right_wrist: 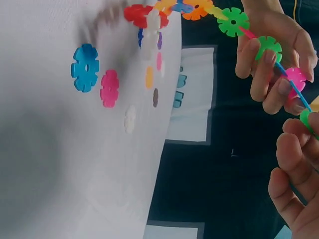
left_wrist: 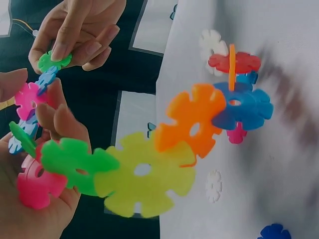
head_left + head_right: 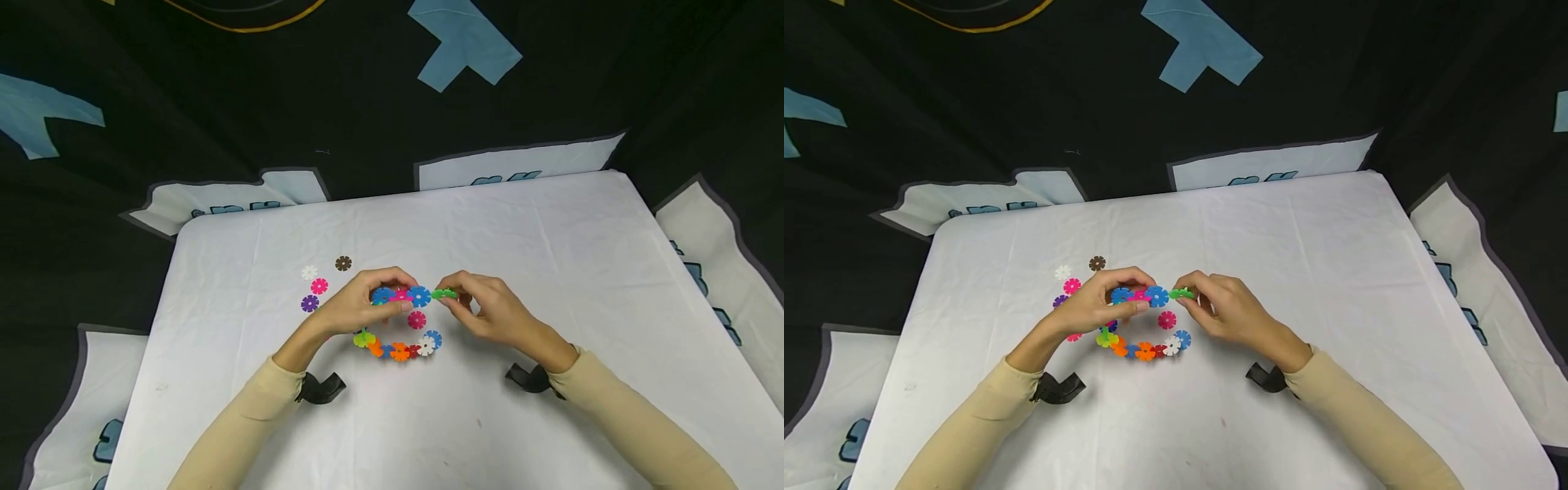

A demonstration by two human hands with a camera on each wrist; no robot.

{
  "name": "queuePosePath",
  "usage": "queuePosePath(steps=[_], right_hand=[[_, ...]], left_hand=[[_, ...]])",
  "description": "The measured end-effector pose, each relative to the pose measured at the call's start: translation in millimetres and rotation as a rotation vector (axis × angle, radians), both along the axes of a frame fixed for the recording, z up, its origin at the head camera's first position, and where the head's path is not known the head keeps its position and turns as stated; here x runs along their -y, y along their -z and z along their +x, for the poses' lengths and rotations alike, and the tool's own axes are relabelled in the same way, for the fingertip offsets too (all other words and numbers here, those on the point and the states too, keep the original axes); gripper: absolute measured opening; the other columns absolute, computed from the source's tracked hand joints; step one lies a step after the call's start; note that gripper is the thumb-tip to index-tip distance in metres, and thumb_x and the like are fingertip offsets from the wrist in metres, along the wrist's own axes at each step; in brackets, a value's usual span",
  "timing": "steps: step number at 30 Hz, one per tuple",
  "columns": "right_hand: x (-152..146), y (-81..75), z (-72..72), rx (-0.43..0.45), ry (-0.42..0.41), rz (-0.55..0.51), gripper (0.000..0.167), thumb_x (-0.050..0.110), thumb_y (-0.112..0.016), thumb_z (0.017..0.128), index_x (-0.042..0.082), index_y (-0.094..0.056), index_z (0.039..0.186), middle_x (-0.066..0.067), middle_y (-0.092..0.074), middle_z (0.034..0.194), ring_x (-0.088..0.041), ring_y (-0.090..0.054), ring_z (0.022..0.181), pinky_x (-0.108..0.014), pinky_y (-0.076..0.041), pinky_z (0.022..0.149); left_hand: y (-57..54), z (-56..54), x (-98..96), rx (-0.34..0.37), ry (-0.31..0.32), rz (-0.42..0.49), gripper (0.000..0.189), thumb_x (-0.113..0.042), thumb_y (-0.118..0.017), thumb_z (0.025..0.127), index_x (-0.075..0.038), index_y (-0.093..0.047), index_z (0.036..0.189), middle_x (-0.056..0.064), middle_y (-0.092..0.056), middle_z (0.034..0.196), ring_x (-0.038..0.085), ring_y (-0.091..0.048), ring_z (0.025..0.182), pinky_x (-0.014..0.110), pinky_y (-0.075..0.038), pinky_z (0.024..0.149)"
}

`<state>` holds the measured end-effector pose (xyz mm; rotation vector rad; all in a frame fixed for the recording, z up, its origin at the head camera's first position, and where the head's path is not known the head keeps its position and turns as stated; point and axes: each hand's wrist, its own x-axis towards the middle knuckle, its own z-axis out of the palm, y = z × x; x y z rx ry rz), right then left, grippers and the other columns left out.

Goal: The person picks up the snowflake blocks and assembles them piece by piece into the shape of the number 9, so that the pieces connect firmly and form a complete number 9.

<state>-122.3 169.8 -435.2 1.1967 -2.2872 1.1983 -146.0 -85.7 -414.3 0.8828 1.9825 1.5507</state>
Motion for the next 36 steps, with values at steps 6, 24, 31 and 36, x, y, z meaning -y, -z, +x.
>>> queuePosePath(steps=[6,24,31,36], right_hand=[[0.7,-4.4,-0.4,-0.001,0.008,0.001,0.02,0.001,-0.071,0.086,0.005,-0.062,0.103,-0.003,-0.071,0.09,-0.005,-0.052,0.062,-0.013,-0.043,0.053],[1.6,-7.9,-1.7,-0.048,0.001,0.02,0.021,-0.001,-0.072,0.084,0.008,-0.065,0.102,0.0,-0.07,0.08,-0.006,-0.048,0.057,-0.013,-0.038,0.052],[2.2,-7.4,-2.8,-0.109,0.021,0.054,0.018,0.025,-0.058,0.099,0.008,-0.064,0.102,0.004,-0.06,0.066,-0.008,-0.045,0.051,-0.013,-0.036,0.05],[2.3,-6.7,-2.9,-0.135,0.028,0.064,0.014,0.021,-0.061,0.097,0.008,-0.063,0.101,0.003,-0.058,0.064,-0.011,-0.046,0.05,-0.014,-0.035,0.049]], left_hand=[[0.7,0.1,-2.0,0.004,0.004,-0.001,0.021,-0.006,-0.064,0.092,-0.006,-0.062,0.113,0.009,-0.067,0.102,0.029,-0.058,0.075,0.036,-0.052,0.054],[0.4,0.9,-6.8,0.051,-0.027,0.079,0.016,-0.009,-0.047,0.102,-0.001,-0.058,0.108,0.016,-0.05,0.071,0.021,-0.048,0.054,0.03,-0.048,0.046],[1.4,0.5,-10.0,0.03,-0.078,0.13,0.013,-0.005,-0.049,0.102,0.003,-0.058,0.103,0.017,-0.056,0.072,0.027,-0.058,0.054,0.04,-0.057,0.055],[1.4,1.7,-11.0,0.041,-0.105,0.113,0.011,-0.006,-0.052,0.101,0.002,-0.059,0.103,0.017,-0.056,0.072,0.031,-0.059,0.055,0.042,-0.058,0.055]])
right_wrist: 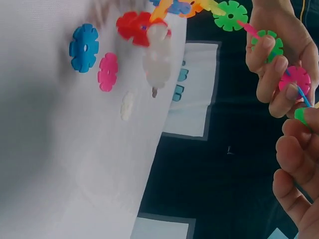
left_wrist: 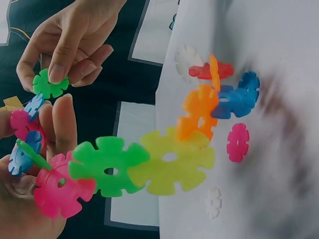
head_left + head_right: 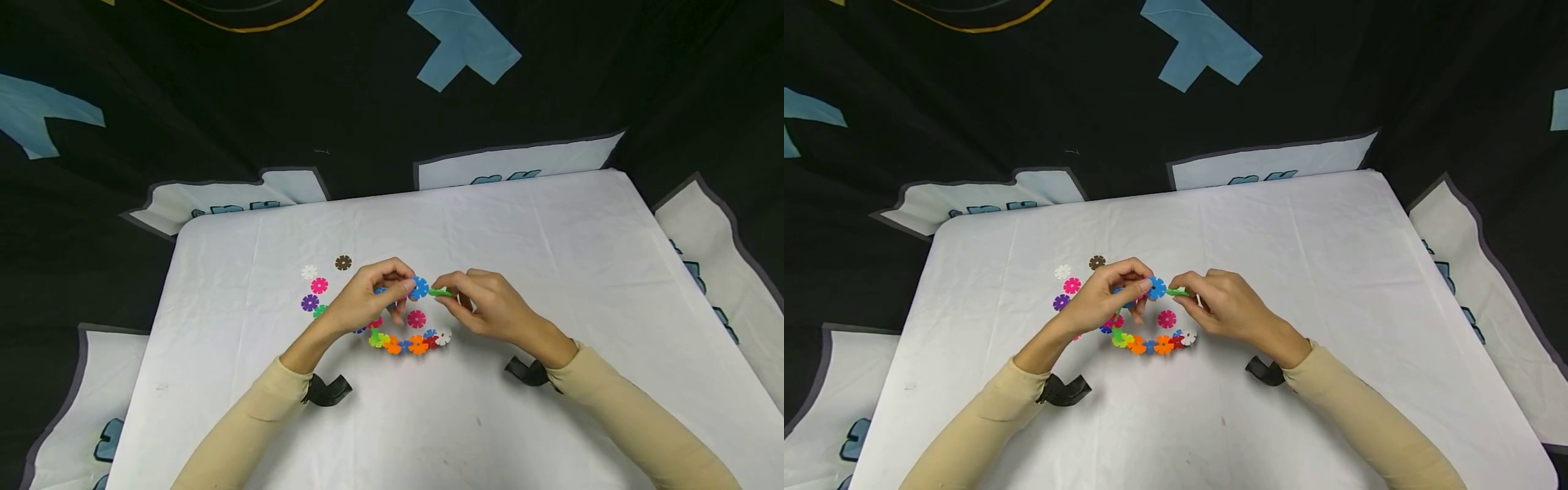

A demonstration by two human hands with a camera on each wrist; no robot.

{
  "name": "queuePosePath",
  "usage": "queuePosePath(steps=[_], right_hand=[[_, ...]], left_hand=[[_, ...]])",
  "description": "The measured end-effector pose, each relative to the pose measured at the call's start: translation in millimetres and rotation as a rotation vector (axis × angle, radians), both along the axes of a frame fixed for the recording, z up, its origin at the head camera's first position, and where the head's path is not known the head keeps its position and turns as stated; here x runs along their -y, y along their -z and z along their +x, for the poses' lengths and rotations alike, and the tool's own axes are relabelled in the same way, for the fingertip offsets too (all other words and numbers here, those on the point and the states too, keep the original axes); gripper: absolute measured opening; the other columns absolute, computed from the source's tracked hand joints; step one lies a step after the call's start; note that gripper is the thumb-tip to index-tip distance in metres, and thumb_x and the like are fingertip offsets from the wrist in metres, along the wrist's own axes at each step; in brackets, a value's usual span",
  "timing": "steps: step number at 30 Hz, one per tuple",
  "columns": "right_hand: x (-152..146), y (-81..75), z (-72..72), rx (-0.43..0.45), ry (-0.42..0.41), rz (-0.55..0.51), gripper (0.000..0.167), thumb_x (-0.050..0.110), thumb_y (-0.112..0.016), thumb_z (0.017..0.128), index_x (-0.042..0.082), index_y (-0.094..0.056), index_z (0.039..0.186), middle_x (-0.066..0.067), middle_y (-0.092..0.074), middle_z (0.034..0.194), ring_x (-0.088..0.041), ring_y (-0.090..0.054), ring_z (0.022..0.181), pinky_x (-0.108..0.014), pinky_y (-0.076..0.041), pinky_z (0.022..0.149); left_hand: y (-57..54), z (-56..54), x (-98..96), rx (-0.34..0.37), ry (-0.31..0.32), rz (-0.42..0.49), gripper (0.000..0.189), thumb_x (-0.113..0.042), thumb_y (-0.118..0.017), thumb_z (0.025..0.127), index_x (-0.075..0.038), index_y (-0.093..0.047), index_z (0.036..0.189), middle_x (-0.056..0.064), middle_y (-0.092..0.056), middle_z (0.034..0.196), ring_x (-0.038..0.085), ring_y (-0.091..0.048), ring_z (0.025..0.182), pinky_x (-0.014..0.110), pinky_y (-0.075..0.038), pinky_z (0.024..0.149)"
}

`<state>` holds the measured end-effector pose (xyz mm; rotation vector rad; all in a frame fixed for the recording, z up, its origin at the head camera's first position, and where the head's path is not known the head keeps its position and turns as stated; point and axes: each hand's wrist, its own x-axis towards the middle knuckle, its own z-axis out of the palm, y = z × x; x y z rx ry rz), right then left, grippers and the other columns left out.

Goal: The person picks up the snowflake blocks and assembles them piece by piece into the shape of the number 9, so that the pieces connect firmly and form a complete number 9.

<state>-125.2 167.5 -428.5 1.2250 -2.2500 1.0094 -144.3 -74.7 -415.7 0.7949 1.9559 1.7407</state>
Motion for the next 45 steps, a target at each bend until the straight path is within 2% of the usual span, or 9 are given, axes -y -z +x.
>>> queuePosePath(steps=[5,10,15,20,24,27,38,42,45], right_hand=[[-1.7,1.0,0.0,-0.009,-0.021,-0.023,0.014,0.004,-0.072,0.086,0.006,-0.063,0.097,0.001,-0.065,0.071,-0.01,-0.05,0.054,-0.014,-0.038,0.05],[-2.7,3.4,-0.1,-0.017,-0.033,-0.041,0.007,0.005,-0.068,0.088,0.005,-0.062,0.092,-0.001,-0.07,0.076,-0.008,-0.053,0.057,-0.015,-0.04,0.05],[-3.5,3.5,0.0,-0.04,-0.011,-0.032,0.007,0.011,-0.062,0.094,0.005,-0.063,0.09,-0.001,-0.07,0.075,-0.013,-0.055,0.056,-0.015,-0.04,0.05],[-2.6,3.9,-0.4,-0.089,-0.013,-0.032,0.018,-0.004,-0.074,0.078,0.005,-0.061,0.087,-0.002,-0.069,0.073,-0.012,-0.053,0.055,-0.015,-0.04,0.05],[-0.8,5.4,-1.3,-0.155,-0.05,-0.054,0.011,0.004,-0.068,0.09,0.004,-0.059,0.083,-0.003,-0.066,0.07,-0.01,-0.048,0.052,-0.015,-0.038,0.048],[0.8,5.7,-1.7,-0.178,-0.072,-0.073,0.02,0.013,-0.056,0.098,0.005,-0.058,0.08,-0.002,-0.062,0.067,-0.009,-0.044,0.05,-0.015,-0.035,0.047],[5.1,0.6,-3.9,-0.252,-0.082,-0.038,0.03,0.012,-0.048,0.101,0.006,-0.044,0.071,-0.001,-0.039,0.055,-0.01,-0.032,0.047,-0.018,-0.026,0.044],[6.4,0.3,-7.4,-0.179,-0.072,-0.055,0.026,0.014,-0.053,0.1,0.005,-0.051,0.076,-0.002,-0.056,0.061,-0.01,-0.04,0.049,-0.017,-0.033,0.045],[2.0,2.8,-12.9,-0.01,-0.06,-0.028,0.019,0.019,-0.067,0.094,0.002,-0.06,0.097,-0.003,-0.067,0.076,-0.01,-0.055,0.057,-0.018,-0.043,0.05]], left_hand=[[-1.1,2.0,-0.6,0.033,-0.007,-0.014,0.01,-0.007,-0.053,0.1,0.002,-0.059,0.103,0.018,-0.056,0.074,0.028,-0.06,0.055,0.044,-0.058,0.055],[-2.8,3.6,-1.9,0.035,0.014,-0.002,0.01,-0.006,-0.053,0.1,0.002,-0.057,0.1,0.019,-0.057,0.073,0.023,-0.062,0.053,0.042,-0.058,0.055],[-3.4,5.3,-3.1,0.022,0.013,-0.014,0.009,-0.007,-0.053,0.1,0.0,-0.056,0.097,0.02,-0.057,0.069,0.029,-0.062,0.052,0.042,-0.058,0.054],[-1.6,6.7,-4.4,0.036,0.01,-0.016,0.01,-0.008,-0.054,0.1,0.001,-0.055,0.095,0.021,-0.055,0.069,0.04,-0.06,0.052,0.048,-0.056,0.054],[-2.0,7.0,-4.1,0.036,0.013,-0.031,0.01,-0.009,-0.056,0.099,-0.001,-0.056,0.093,0.017,-0.055,0.07,0.041,-0.061,0.052,0.051,-0.054,0.053],[-3.2,6.3,-3.5,0.037,0.015,-0.028,0.01,-0.01,-0.057,0.099,-0.002,-0.056,0.093,0.014,-0.055,0.071,0.043,-0.061,0.053,0.05,-0.054,0.052],[-4.9,6.2,-6.7,0.063,0.0,0.04,0.011,-0.006,-0.057,0.098,0.001,-0.056,0.09,0.014,-0.055,0.073,0.031,-0.065,0.054,0.048,-0.057,0.057],[-6.6,2.3,-5.3,0.073,0.048,0.031,0.008,-0.007,-0.052,0.101,0.0,-0.055,0.101,0.016,-0.058,0.075,0.028,-0.062,0.056,0.045,-0.057,0.055],[-5.1,-4.4,0.8,0.114,0.118,-0.005,0.021,-0.009,-0.044,0.104,-0.004,-0.052,0.122,0.015,-0.055,0.076,0.031,-0.055,0.055,0.035,-0.054,0.052]])
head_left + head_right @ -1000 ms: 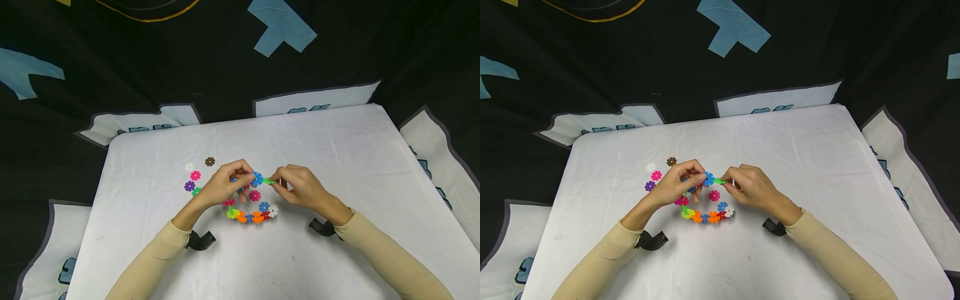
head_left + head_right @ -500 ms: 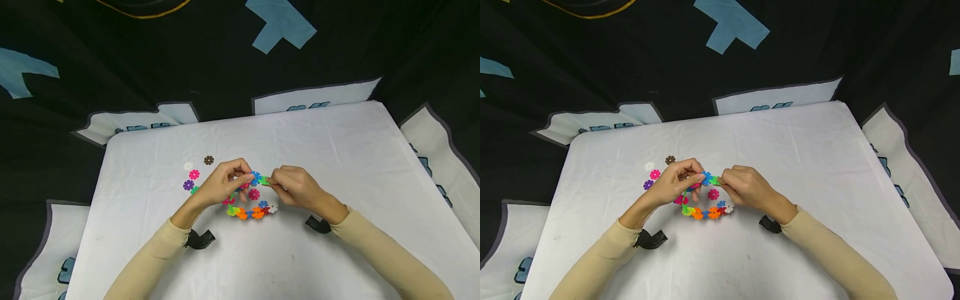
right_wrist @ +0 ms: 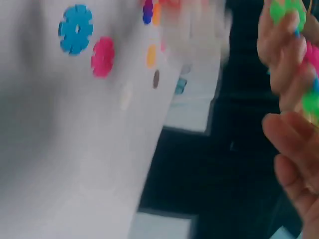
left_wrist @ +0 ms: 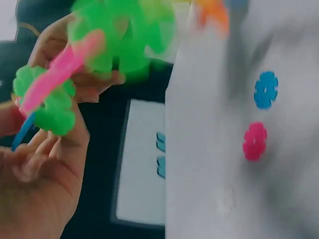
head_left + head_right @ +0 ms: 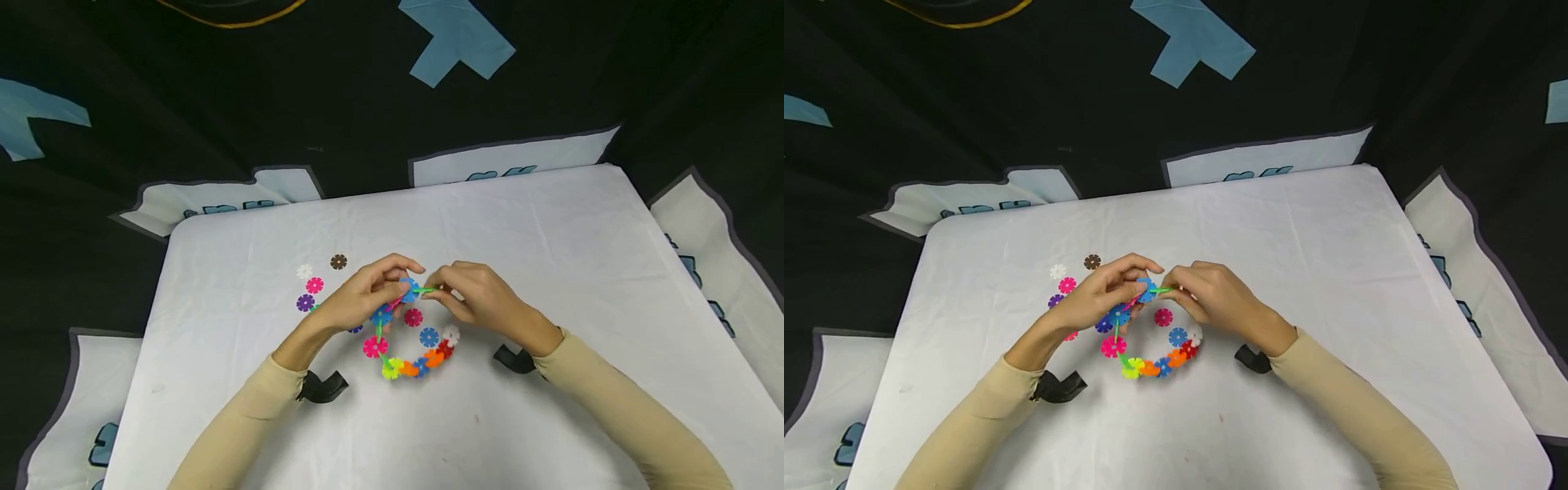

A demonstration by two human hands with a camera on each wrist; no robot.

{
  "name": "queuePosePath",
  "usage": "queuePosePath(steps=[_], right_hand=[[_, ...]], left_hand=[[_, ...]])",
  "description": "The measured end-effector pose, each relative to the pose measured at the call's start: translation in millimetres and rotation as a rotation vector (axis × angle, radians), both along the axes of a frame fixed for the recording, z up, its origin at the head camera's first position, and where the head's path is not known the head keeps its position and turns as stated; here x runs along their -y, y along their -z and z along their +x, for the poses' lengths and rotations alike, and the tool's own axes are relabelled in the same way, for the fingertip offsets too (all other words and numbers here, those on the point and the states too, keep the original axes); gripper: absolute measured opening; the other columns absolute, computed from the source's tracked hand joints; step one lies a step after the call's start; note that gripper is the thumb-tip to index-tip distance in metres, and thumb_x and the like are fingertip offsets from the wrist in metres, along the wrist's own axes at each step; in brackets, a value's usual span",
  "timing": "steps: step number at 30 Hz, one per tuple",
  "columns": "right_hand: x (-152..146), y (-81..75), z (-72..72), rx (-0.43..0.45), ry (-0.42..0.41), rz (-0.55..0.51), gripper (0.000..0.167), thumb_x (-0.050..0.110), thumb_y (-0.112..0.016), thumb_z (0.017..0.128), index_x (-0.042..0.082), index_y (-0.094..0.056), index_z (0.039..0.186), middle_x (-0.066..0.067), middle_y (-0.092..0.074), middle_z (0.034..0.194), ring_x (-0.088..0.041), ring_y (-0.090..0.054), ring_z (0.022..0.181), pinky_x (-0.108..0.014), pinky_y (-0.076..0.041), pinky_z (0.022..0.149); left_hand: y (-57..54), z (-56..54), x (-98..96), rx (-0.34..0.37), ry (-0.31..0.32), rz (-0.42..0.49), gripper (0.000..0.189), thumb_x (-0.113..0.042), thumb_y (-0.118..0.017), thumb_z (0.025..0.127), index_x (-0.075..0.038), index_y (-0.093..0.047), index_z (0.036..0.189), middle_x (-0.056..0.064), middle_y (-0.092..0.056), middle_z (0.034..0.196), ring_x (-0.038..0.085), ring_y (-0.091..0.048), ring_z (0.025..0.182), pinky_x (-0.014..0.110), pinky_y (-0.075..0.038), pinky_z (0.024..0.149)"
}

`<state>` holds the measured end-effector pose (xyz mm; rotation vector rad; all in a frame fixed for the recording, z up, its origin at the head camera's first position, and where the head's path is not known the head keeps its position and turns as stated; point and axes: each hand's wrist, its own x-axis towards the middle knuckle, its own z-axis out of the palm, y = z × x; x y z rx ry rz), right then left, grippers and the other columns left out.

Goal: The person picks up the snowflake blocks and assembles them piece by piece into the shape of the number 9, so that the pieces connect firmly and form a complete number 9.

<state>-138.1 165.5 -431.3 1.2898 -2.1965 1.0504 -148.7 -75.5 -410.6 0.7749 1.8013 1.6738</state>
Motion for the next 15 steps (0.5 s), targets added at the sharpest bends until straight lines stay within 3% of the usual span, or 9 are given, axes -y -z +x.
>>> queuePosePath(steps=[4,8,11,15], right_hand=[[-14.5,20.6,-8.4,0.294,0.071,0.096,0.042,0.019,-0.081,0.08,0.005,-0.062,0.115,0.002,-0.068,0.084,-0.008,-0.06,0.066,-0.025,-0.05,0.058],[-18.5,52.6,-15.8,0.472,0.102,0.258,0.038,0.022,-0.079,0.083,0.01,-0.065,0.115,0.007,-0.063,0.082,-0.007,-0.053,0.068,-0.024,-0.047,0.063],[-6.8,69.7,-19.3,0.493,0.037,0.393,0.041,0.032,-0.075,0.087,0.013,-0.065,0.122,0.006,-0.06,0.085,-0.007,-0.05,0.072,-0.022,-0.044,0.066],[8.5,80.8,-19.0,0.4,-0.016,0.509,0.043,0.038,-0.075,0.086,0.018,-0.067,0.123,0.006,-0.058,0.088,-0.007,-0.049,0.075,-0.024,-0.043,0.071]], left_hand=[[6.2,-8.8,16.6,0.088,0.029,-0.075,0.031,-0.011,-0.038,0.105,-0.007,-0.051,0.133,0.012,-0.045,0.073,0.022,-0.045,0.054,0.026,-0.044,0.048],[11.9,-15.2,30.6,0.18,0.024,-0.125,0.031,-0.013,-0.037,0.104,-0.002,-0.055,0.127,0.009,-0.041,0.068,0.016,-0.04,0.056,0.022,-0.035,0.045],[14.5,-18.2,34.6,0.215,0.043,-0.146,0.032,-0.016,-0.039,0.104,-0.001,-0.056,0.127,0.007,-0.04,0.066,0.015,-0.038,0.055,0.021,-0.032,0.045],[15.4,-19.3,34.4,0.212,0.077,-0.159,0.033,-0.018,-0.044,0.103,0.002,-0.058,0.126,0.005,-0.04,0.064,0.016,-0.036,0.052,0.021,-0.033,0.045]])
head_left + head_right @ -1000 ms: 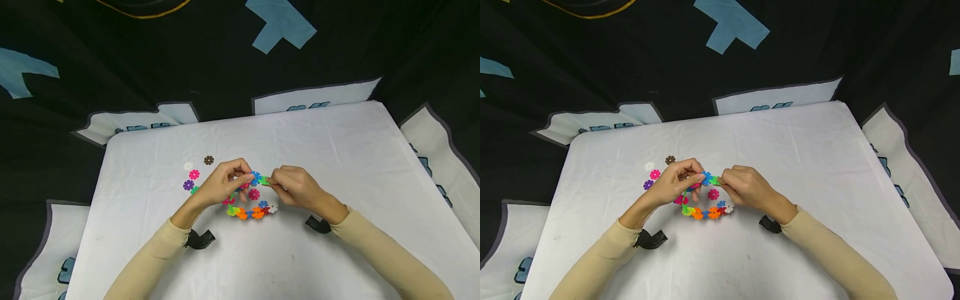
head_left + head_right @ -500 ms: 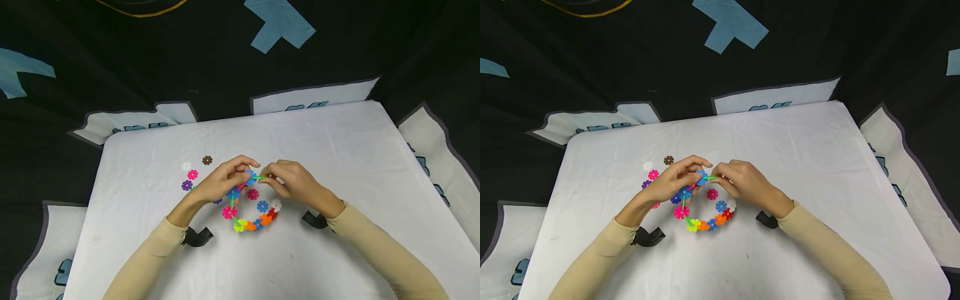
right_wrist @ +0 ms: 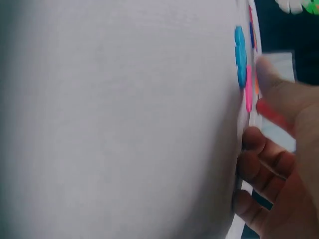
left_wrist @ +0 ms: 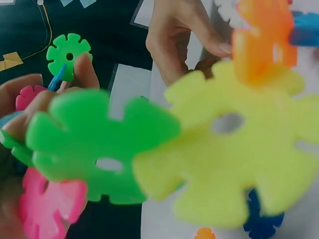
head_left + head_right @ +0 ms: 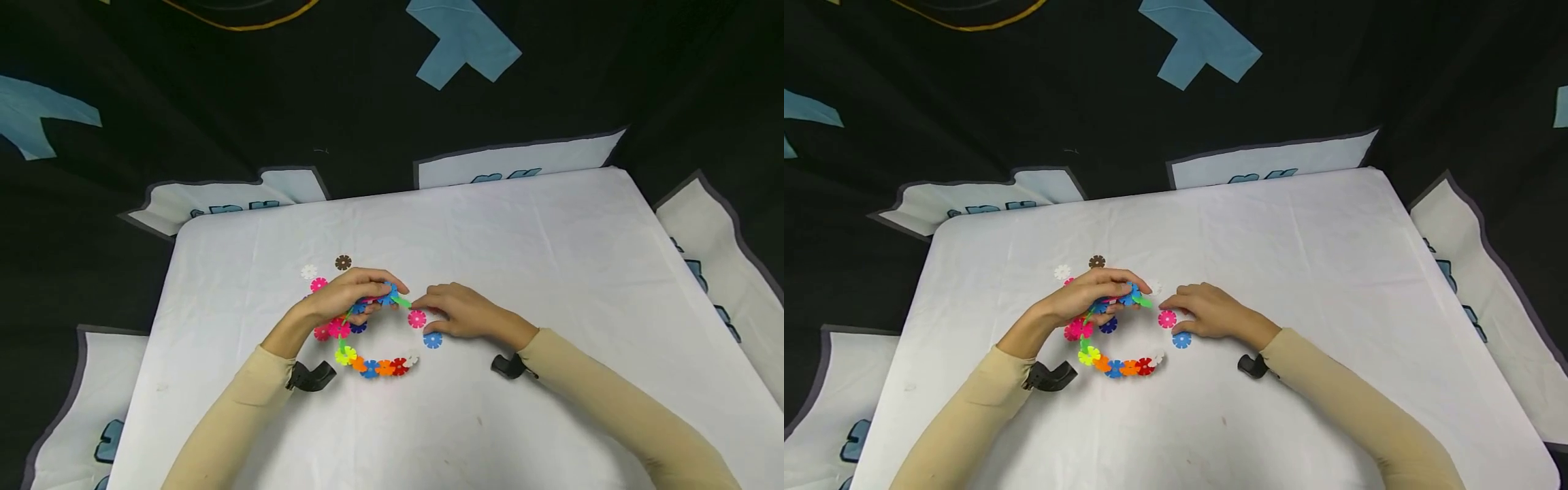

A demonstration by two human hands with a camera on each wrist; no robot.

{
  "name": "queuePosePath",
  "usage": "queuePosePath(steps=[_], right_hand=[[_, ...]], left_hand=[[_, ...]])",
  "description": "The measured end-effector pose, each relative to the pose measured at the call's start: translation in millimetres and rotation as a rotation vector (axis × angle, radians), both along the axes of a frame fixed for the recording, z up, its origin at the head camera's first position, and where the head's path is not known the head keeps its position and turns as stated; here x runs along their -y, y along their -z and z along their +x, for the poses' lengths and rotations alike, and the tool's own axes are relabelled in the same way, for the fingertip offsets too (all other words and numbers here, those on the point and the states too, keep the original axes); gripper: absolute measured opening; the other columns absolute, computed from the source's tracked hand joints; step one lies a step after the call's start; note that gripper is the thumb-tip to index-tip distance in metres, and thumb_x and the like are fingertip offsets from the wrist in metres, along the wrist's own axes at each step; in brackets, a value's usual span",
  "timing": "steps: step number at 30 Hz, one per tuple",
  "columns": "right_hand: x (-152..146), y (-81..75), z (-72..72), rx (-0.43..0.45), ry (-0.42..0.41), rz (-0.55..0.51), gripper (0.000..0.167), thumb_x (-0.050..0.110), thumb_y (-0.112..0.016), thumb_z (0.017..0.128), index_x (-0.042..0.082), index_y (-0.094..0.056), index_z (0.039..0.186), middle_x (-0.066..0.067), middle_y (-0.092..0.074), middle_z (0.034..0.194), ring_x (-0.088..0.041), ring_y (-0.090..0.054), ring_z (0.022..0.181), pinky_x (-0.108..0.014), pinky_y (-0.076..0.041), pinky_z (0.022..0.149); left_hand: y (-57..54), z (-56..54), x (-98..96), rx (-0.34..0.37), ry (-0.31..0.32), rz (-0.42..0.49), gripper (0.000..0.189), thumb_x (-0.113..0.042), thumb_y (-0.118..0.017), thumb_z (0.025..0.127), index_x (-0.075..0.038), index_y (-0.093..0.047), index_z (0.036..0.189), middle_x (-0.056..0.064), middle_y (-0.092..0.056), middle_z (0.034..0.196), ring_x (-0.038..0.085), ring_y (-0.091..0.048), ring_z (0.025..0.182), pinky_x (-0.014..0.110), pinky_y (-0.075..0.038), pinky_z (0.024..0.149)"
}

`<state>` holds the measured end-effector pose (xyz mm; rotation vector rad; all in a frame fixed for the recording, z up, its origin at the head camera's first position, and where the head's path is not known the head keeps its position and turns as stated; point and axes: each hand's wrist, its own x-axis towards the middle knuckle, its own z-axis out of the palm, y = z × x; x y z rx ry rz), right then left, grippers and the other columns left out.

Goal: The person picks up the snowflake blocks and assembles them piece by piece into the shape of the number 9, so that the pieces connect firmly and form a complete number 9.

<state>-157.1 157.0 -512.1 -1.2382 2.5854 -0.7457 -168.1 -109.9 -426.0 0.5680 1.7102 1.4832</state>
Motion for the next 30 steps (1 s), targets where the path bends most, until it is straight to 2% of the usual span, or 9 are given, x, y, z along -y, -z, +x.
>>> queuePosePath(steps=[3,6,10,13,14,17,20,24,30], right_hand=[[6.1,2.4,1.7,-0.04,0.004,0.034,0.036,0.035,-0.077,0.084,0.018,-0.069,0.114,0.007,-0.061,0.092,-0.007,-0.05,0.076,-0.027,-0.045,0.075],[7.8,2.2,3.2,-0.025,0.035,0.032,0.026,0.032,-0.078,0.084,0.017,-0.067,0.103,0.008,-0.06,0.088,-0.006,-0.049,0.073,-0.028,-0.044,0.075],[3.4,-4.6,7.1,-0.053,0.09,-0.062,0.02,0.028,-0.077,0.085,0.018,-0.06,0.091,0.01,-0.053,0.076,-0.004,-0.043,0.065,-0.025,-0.04,0.068],[-3.9,-18.4,13.2,-0.109,0.142,-0.234,0.019,0.018,-0.076,0.086,0.016,-0.058,0.089,0.01,-0.055,0.074,-0.002,-0.046,0.063,-0.022,-0.042,0.063],[-5.9,-24.9,15.8,-0.124,0.157,-0.297,0.02,0.013,-0.077,0.085,0.015,-0.058,0.091,0.009,-0.057,0.072,-0.003,-0.047,0.062,-0.022,-0.043,0.059],[-12.1,-41.5,21.6,-0.142,0.16,-0.446,0.025,-0.001,-0.074,0.082,0.01,-0.056,0.095,0.004,-0.063,0.07,-0.002,-0.051,0.059,-0.019,-0.044,0.052],[-14.1,-54.6,26.3,-0.138,0.133,-0.508,0.027,-0.008,-0.072,0.082,0.007,-0.055,0.097,0.001,-0.065,0.069,-0.003,-0.053,0.058,-0.015,-0.042,0.049],[-12.7,-63.5,31.2,-0.14,0.105,-0.536,0.027,-0.009,-0.072,0.081,0.006,-0.055,0.096,0.0,-0.067,0.073,-0.004,-0.056,0.062,-0.016,-0.046,0.055],[-9.2,-68.5,37.0,-0.148,0.1,-0.593,0.027,-0.013,-0.069,0.081,0.003,-0.055,0.097,-0.005,-0.071,0.076,-0.009,-0.064,0.06,-0.015,-0.05,0.055]], left_hand=[[0.2,1.4,0.2,-0.042,0.015,-0.025,0.028,-0.018,-0.054,0.1,-0.001,-0.063,0.121,0.003,-0.038,0.06,0.016,-0.033,0.047,0.021,-0.031,0.044],[1.2,3.2,0.1,-0.094,0.022,-0.064,0.025,-0.018,-0.064,0.095,-0.008,-0.067,0.117,0.002,-0.038,0.055,0.017,-0.03,0.042,0.022,-0.03,0.042],[2.4,5.5,-0.9,-0.167,0.021,-0.068,0.027,-0.016,-0.07,0.092,-0.01,-0.069,0.117,0.001,-0.05,0.056,0.022,-0.033,0.04,0.025,-0.033,0.041],[1.5,7.0,-2.3,-0.264,0.017,-0.038,0.03,-0.013,-0.071,0.09,-0.01,-0.069,0.12,0.0,-0.07,0.082,0.019,-0.037,0.044,0.024,-0.035,0.047],[1.0,7.4,-2.9,-0.288,0.013,-0.025,0.031,-0.012,-0.072,0.09,-0.01,-0.069,0.12,0.0,-0.072,0.094,0.016,-0.044,0.05,0.023,-0.039,0.051],[-1.7,8.2,-7.0,-0.335,0.004,0.023,0.035,-0.01,-0.072,0.088,-0.009,-0.067,0.123,0.002,-0.068,0.123,0.009,-0.06,0.077,0.021,-0.048,0.069],[-3.8,9.7,-11.8,-0.329,0.0,0.068,0.038,-0.007,-0.073,0.088,-0.006,-0.066,0.125,0.007,-0.067,0.125,0.014,-0.063,0.105,0.027,-0.054,0.086],[-5.8,12.8,-17.1,-0.325,0.0,0.104,0.039,-0.005,-0.072,0.088,-0.004,-0.065,0.126,0.011,-0.068,0.121,0.02,-0.067,0.095,0.029,-0.057,0.082],[-8.0,15.9,-22.3,-0.307,-0.036,0.116,0.038,-0.006,-0.071,0.088,-0.004,-0.065,0.126,0.011,-0.068,0.122,0.018,-0.064,0.085,0.02,-0.053,0.068]])
